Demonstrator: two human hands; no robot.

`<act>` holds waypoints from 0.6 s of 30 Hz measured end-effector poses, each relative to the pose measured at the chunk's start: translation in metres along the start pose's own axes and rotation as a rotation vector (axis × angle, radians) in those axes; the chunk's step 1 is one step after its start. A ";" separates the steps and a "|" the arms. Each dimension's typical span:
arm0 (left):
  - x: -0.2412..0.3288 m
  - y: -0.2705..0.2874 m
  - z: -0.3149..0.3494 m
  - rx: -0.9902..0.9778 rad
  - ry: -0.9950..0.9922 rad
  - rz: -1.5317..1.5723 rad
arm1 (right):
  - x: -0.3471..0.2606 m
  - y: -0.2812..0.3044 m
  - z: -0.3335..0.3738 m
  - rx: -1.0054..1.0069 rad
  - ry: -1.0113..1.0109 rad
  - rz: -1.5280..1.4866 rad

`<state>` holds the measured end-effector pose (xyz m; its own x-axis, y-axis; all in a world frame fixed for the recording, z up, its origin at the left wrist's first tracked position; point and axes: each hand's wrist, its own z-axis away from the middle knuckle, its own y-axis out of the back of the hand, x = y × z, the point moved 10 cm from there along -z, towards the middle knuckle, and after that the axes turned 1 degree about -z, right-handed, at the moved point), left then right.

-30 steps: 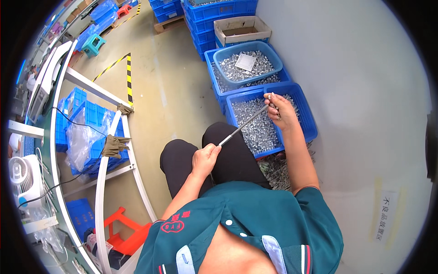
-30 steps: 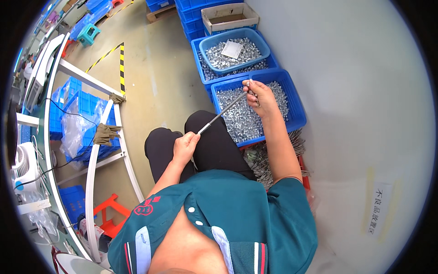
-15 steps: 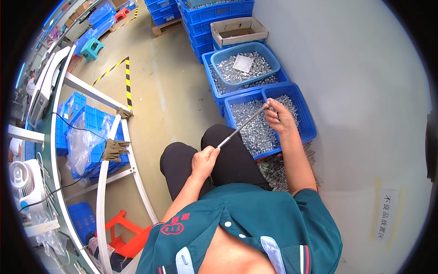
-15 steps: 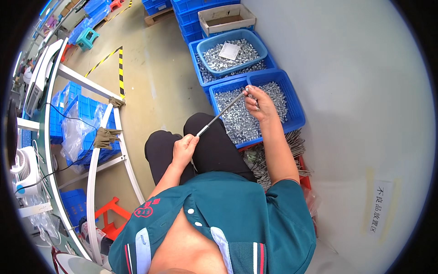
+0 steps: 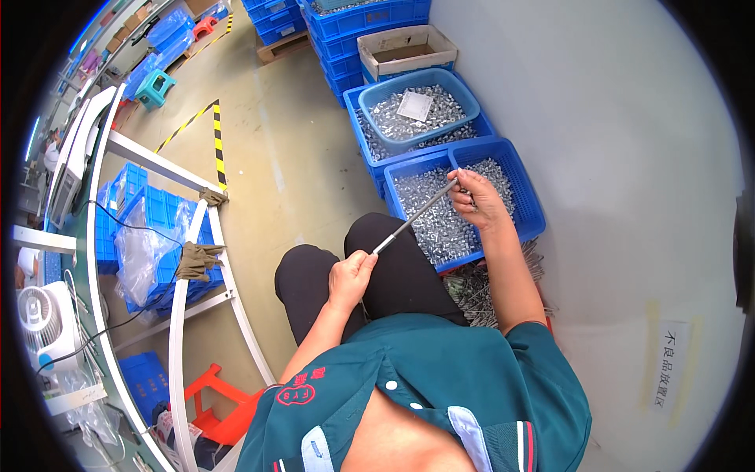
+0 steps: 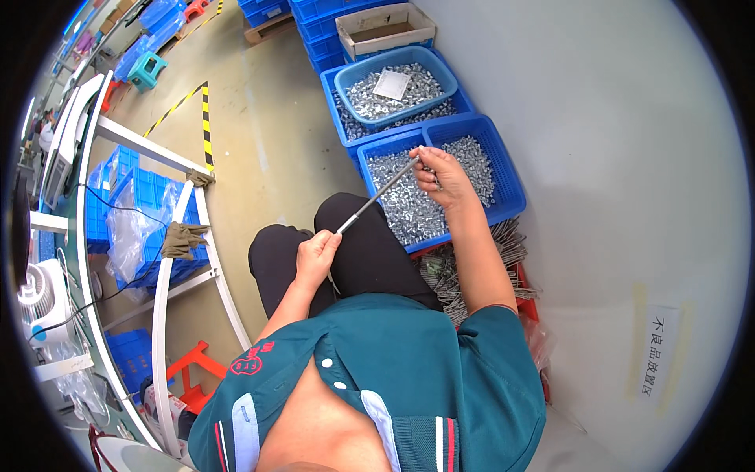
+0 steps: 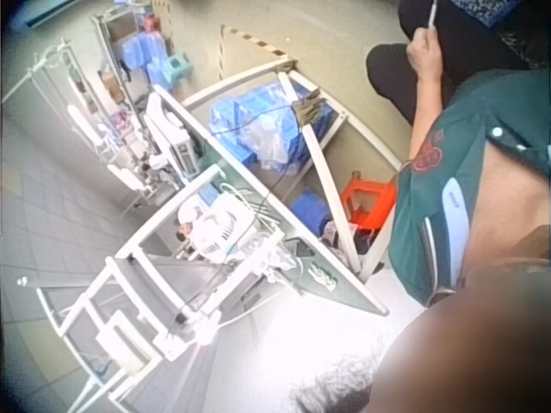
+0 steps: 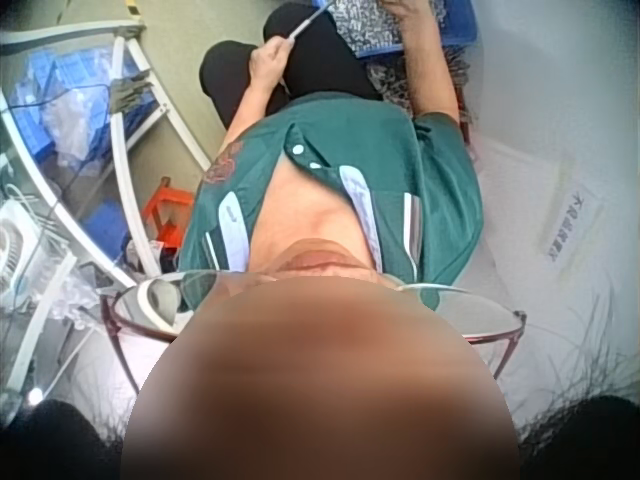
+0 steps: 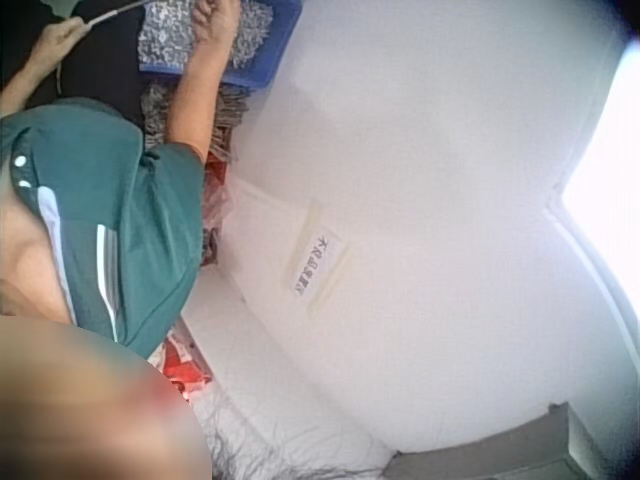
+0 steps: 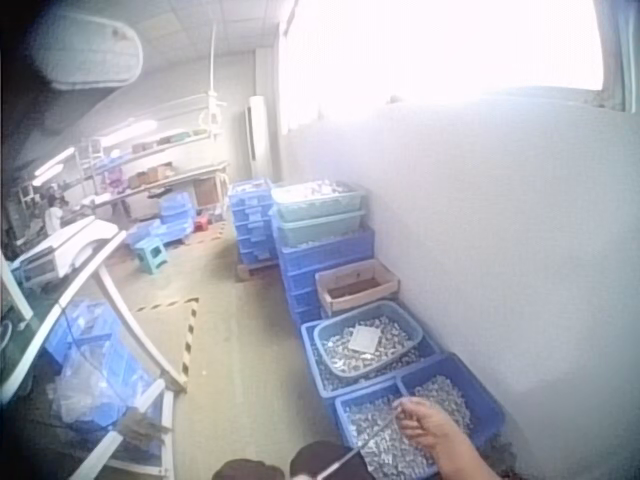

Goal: The person is sliding small metal rings onto a long metal rod to inspect or assemble them at an industrial workbench.

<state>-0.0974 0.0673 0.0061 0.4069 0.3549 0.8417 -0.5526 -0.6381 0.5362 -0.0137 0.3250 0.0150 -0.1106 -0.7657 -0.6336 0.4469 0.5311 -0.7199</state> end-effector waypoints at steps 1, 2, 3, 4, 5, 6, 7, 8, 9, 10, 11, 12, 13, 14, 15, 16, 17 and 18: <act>0.000 0.000 0.000 -0.001 0.002 0.000 | -0.005 -0.001 0.002 0.048 0.030 0.128; 0.000 0.000 0.000 0.007 -0.002 -0.009 | -0.007 -0.007 0.004 0.049 0.028 0.127; 0.000 0.001 0.000 0.015 -0.006 -0.019 | -0.020 -0.006 0.005 0.144 0.099 0.396; 0.000 0.001 0.000 0.013 -0.003 -0.019 | -0.032 -0.007 0.008 0.239 0.170 0.664; -0.002 0.001 0.000 -0.004 0.024 0.009 | -0.033 -0.012 0.008 0.233 0.197 0.647; -0.005 0.000 0.000 -0.020 0.052 0.036 | -0.030 -0.012 0.008 0.234 0.193 0.647; -0.005 0.001 -0.002 -0.024 0.045 0.012 | -0.028 -0.013 0.007 0.208 0.201 0.560; -0.005 0.000 -0.002 -0.024 0.047 0.014 | -0.025 -0.014 0.006 0.182 0.208 0.473; -0.006 -0.001 -0.003 -0.034 0.052 0.011 | -0.024 -0.010 0.006 0.219 0.227 0.485; -0.006 -0.002 -0.003 -0.043 0.058 0.007 | -0.020 -0.011 0.005 0.218 0.223 0.486; -0.005 -0.002 -0.003 -0.041 0.062 0.007 | -0.022 -0.007 0.008 0.276 0.264 0.479; -0.003 -0.003 -0.004 -0.037 0.059 0.009 | -0.024 -0.003 0.011 0.333 0.305 0.470; -0.003 -0.002 -0.004 -0.032 0.056 0.009 | -0.023 -0.005 0.010 0.332 0.302 0.469; -0.004 -0.002 -0.004 -0.032 0.058 0.007 | -0.024 -0.007 0.012 0.358 0.319 0.485; -0.007 -0.003 -0.003 -0.032 0.062 0.006 | -0.027 -0.008 0.014 0.385 0.336 0.501; -0.006 -0.003 -0.004 -0.032 0.063 0.006 | -0.028 -0.008 0.014 0.385 0.337 0.500; -0.005 -0.003 -0.004 -0.032 0.062 0.005 | -0.028 -0.007 0.013 0.371 0.310 0.509; -0.004 -0.003 -0.003 -0.026 0.067 0.015 | -0.027 -0.008 0.012 0.357 0.284 0.517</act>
<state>-0.0998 0.0695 0.0012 0.3496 0.3912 0.8513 -0.5771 -0.6259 0.5246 -0.0038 0.3370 0.0409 -0.0111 -0.2950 -0.9554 0.7649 0.6129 -0.1982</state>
